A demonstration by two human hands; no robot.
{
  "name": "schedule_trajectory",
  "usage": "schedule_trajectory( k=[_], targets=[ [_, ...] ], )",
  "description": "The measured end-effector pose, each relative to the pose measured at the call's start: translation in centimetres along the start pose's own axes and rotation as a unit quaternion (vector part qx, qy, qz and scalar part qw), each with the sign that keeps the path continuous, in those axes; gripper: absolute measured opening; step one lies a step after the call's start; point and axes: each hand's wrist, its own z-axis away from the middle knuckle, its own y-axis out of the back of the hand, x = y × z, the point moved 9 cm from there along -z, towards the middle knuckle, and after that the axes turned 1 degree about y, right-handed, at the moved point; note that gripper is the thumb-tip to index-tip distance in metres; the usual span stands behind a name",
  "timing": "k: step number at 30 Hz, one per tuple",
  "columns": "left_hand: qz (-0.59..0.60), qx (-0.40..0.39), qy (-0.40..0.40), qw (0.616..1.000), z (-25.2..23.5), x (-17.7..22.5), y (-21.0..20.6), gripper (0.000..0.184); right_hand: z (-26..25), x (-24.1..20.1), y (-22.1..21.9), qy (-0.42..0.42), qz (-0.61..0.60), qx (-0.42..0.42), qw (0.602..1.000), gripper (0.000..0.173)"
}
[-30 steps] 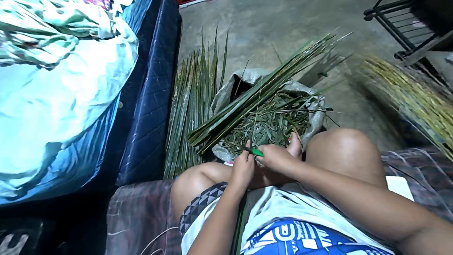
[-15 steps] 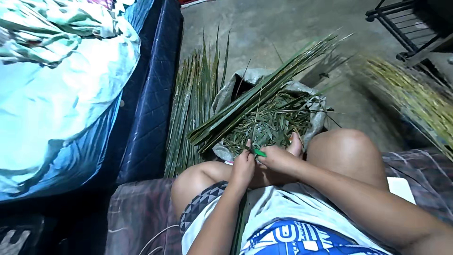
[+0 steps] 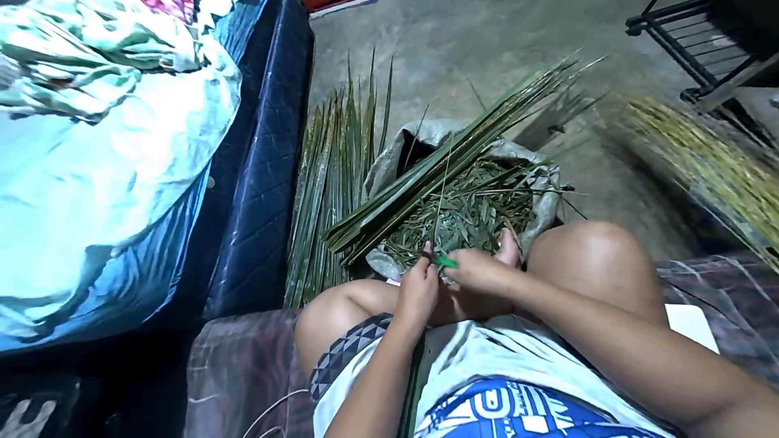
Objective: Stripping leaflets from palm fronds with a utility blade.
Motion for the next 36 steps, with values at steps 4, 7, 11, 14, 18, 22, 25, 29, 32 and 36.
schedule_trajectory(
  k=[4,7,11,14,18,22,25,29,32,36],
  targets=[
    [-0.015,0.002,0.006,1.000,-0.1,-0.1,-0.2,0.044,-0.1,0.0,0.0,-0.018,0.075,0.029,0.997,0.033],
    [-0.009,-0.006,0.010,1.000,-0.1,0.0,-0.4,0.047,-1.2,0.6,2.9,-0.059,0.134,0.103,0.984,0.036],
    [0.007,-0.005,-0.003,1.000,0.0,0.2,-0.5,0.048,-2.4,2.3,7.0,-0.100,0.122,0.211,0.965,0.034],
    [0.010,-0.006,-0.001,1.000,0.0,0.1,-0.5,0.048,-1.5,1.9,6.4,-0.089,0.088,0.177,0.976,0.036],
    [-0.031,0.008,-0.006,0.999,0.2,0.3,-0.1,0.045,-0.5,0.5,1.2,-0.026,0.057,0.046,0.997,0.035],
    [-0.063,0.006,-0.016,0.998,0.4,0.7,-0.4,0.049,-0.3,0.5,2.2,-0.065,0.105,0.067,0.990,0.036],
    [-0.069,0.004,-0.015,0.997,0.4,0.8,-0.5,0.052,-1.5,2.0,5.5,-0.107,0.108,0.152,0.977,0.037],
    [0.007,-0.005,-0.013,1.000,0.4,0.4,-0.4,0.049,-2.2,4.0,9.1,-0.118,0.064,0.230,0.964,0.032],
    [0.131,-0.031,-0.011,0.991,0.1,0.3,-0.4,0.047,-1.2,1.9,6.2,-0.049,0.061,0.158,0.984,0.034],
    [0.220,-0.041,-0.021,0.974,0.2,0.4,-0.2,0.029,0.2,-0.4,1.7,0.014,0.083,0.075,0.994,0.032]
  ],
)
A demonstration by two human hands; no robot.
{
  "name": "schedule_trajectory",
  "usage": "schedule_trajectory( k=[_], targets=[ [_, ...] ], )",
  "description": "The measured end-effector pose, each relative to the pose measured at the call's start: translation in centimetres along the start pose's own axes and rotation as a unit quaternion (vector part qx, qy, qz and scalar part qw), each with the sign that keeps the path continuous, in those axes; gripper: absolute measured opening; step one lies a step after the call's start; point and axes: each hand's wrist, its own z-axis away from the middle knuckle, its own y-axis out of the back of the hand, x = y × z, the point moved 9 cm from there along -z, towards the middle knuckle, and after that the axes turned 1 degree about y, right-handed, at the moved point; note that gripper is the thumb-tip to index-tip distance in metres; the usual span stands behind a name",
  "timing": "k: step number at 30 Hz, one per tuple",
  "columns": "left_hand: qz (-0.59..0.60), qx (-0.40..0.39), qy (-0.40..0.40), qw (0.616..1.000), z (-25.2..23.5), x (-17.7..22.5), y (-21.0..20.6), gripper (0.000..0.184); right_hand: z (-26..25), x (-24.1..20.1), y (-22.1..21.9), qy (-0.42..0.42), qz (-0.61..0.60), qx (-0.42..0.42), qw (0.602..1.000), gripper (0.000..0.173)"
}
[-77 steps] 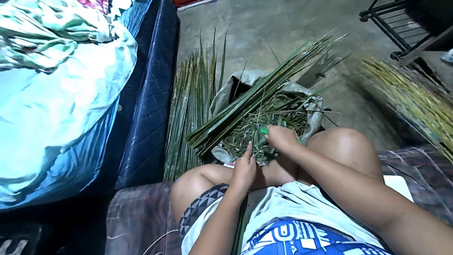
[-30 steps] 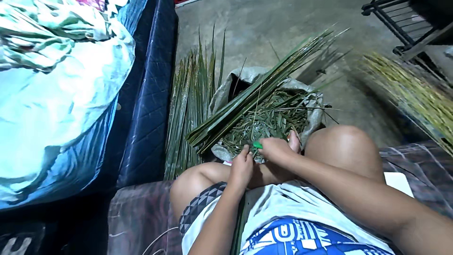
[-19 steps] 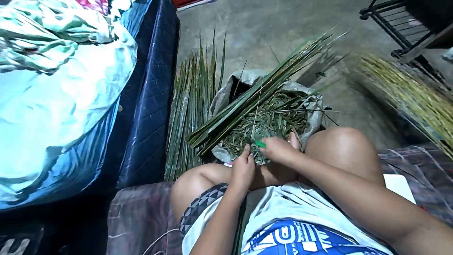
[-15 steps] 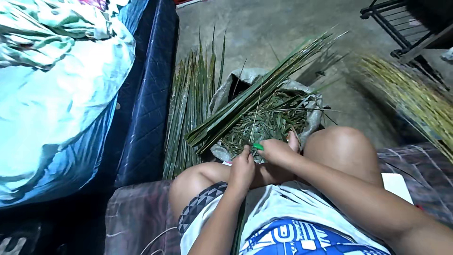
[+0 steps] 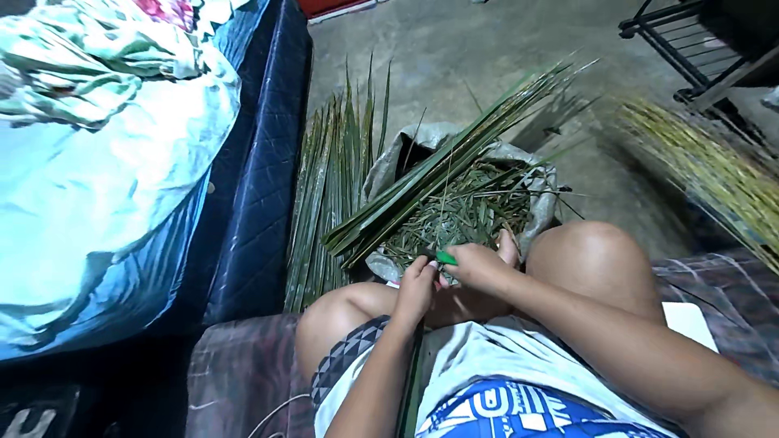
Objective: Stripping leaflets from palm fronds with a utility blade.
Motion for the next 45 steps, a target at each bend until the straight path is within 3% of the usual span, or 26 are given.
schedule_trajectory(
  k=[3,8,14,20,23,26,29,34,39,45],
  targets=[
    [0.064,-0.036,-0.007,0.997,0.3,0.2,-0.6,0.045,-0.9,1.8,2.6,-0.047,0.015,0.057,0.997,0.034],
    [0.113,-0.067,-0.011,0.991,0.3,0.3,-1.0,0.047,-2.9,5.8,7.3,-0.120,-0.033,0.185,0.975,0.030],
    [0.163,-0.076,-0.014,0.984,0.1,0.2,-0.6,0.043,-0.4,1.2,1.9,0.008,-0.024,0.035,0.999,0.041],
    [0.173,-0.080,-0.011,0.982,0.1,0.2,-0.7,0.046,-0.7,4.1,5.1,-0.054,-0.099,0.070,0.991,0.065],
    [0.174,-0.078,-0.012,0.982,0.1,0.3,-0.6,0.048,-0.7,3.7,5.2,0.012,-0.158,0.056,0.986,0.059],
    [0.181,-0.075,-0.013,0.980,0.2,0.2,-0.6,0.046,0.0,2.0,2.9,0.079,-0.214,-0.046,0.973,0.047],
    [0.179,-0.074,-0.014,0.981,0.3,0.1,-0.6,0.043,0.7,1.1,1.6,0.096,-0.305,-0.120,0.940,0.048],
    [0.203,-0.081,-0.031,0.975,0.8,0.7,-0.1,0.040,0.5,0.9,1.9,0.106,-0.441,-0.124,0.883,0.052],
    [0.214,-0.104,-0.042,0.970,1.6,1.0,0.0,0.035,0.8,1.0,2.4,0.111,-0.487,-0.170,0.850,0.054],
    [0.206,-0.083,-0.047,0.974,2.4,1.2,0.2,0.031,1.3,0.7,2.6,0.115,-0.480,-0.156,0.856,0.053]
  ],
)
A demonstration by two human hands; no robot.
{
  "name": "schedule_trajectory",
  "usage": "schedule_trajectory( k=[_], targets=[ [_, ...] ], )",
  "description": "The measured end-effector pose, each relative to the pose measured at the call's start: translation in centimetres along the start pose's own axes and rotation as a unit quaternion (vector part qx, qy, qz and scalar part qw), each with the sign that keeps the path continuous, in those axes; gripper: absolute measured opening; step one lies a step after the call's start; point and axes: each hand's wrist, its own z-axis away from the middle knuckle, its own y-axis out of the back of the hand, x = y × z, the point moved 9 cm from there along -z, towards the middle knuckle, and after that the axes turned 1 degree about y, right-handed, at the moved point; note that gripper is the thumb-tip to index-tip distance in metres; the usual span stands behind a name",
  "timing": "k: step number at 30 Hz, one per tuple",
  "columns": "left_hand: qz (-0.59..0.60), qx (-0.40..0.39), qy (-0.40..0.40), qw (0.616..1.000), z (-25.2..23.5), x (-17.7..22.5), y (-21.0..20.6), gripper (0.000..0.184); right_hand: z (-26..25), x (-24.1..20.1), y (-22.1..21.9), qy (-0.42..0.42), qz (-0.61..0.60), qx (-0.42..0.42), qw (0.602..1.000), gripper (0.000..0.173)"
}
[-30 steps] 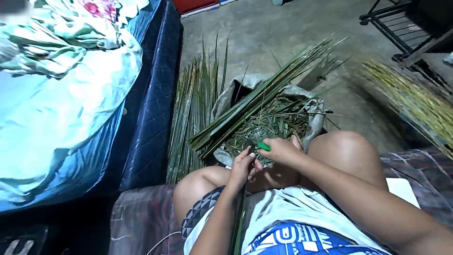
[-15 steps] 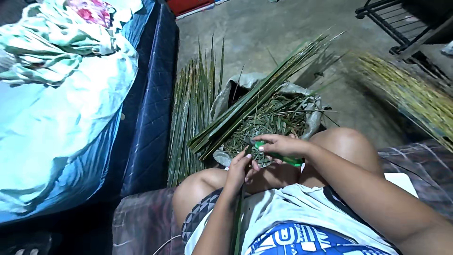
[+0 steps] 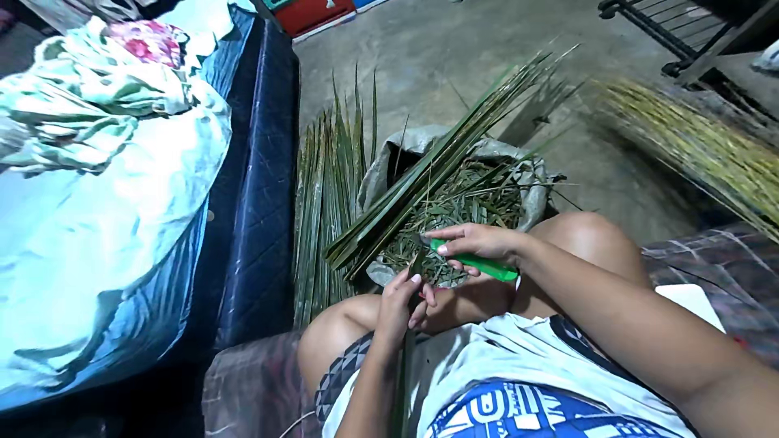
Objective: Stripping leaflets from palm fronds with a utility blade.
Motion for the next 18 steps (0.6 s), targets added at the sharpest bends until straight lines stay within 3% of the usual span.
schedule_trajectory(
  k=[13,17,18],
  targets=[
    [-0.086,-0.019,-0.025,0.996,4.2,-0.3,0.5,0.048,1.4,-2.0,3.0,0.040,-0.034,0.056,0.997,0.051],
    [-0.140,0.002,-0.044,0.989,5.9,-0.5,1.4,0.032,1.9,-2.3,3.9,0.054,-0.049,0.077,0.994,0.050],
    [-0.145,-0.002,-0.048,0.988,6.4,-0.5,1.5,0.035,2.0,-2.5,4.2,0.060,-0.057,0.083,0.993,0.049]
  ],
)
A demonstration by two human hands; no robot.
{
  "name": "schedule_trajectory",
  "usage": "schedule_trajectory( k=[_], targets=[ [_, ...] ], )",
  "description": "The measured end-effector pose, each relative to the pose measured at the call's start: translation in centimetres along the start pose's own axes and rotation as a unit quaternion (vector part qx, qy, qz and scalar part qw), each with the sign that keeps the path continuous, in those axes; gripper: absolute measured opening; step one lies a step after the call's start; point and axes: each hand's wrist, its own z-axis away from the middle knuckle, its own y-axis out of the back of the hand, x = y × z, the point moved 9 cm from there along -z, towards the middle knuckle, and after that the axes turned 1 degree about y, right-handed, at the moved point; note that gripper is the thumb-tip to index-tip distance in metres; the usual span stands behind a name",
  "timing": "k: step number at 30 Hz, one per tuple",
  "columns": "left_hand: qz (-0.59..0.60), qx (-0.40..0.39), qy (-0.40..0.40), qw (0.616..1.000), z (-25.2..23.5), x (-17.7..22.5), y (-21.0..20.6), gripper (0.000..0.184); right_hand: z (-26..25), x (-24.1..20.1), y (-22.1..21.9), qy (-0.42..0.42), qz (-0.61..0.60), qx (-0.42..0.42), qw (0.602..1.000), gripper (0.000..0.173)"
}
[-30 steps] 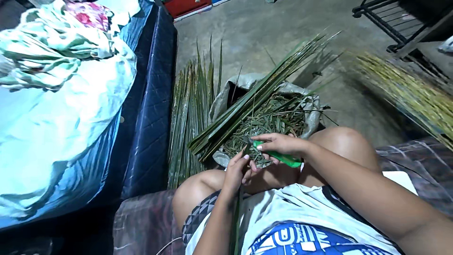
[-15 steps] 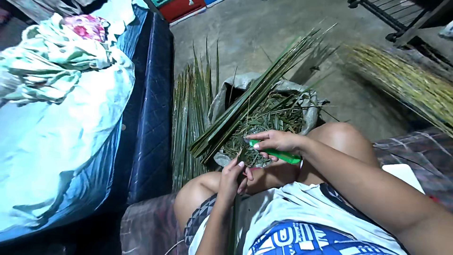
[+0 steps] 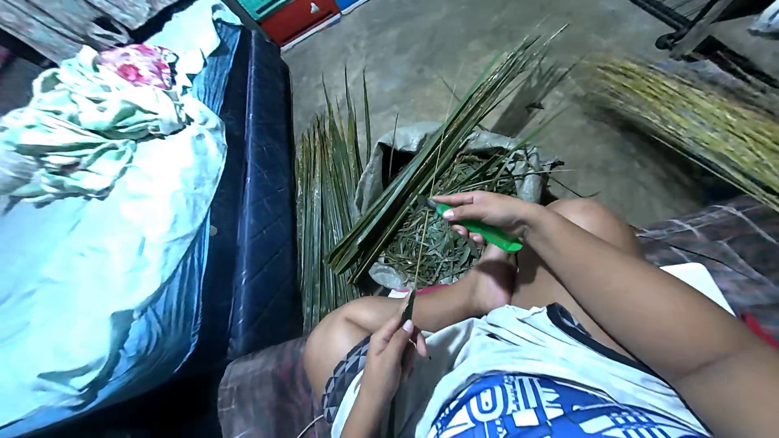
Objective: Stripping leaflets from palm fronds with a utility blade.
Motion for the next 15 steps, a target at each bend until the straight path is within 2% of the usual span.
schedule_trajectory(
  k=[4,15],
  targets=[
    [-0.029,-0.001,-0.005,1.000,1.7,-0.1,0.5,0.048,0.2,-0.5,0.5,0.007,-0.011,-0.002,1.000,0.049],
    [-0.031,-0.002,0.021,0.999,6.3,-0.5,2.5,0.046,0.9,-1.9,3.0,0.045,-0.035,0.036,0.998,0.048]
  ],
)
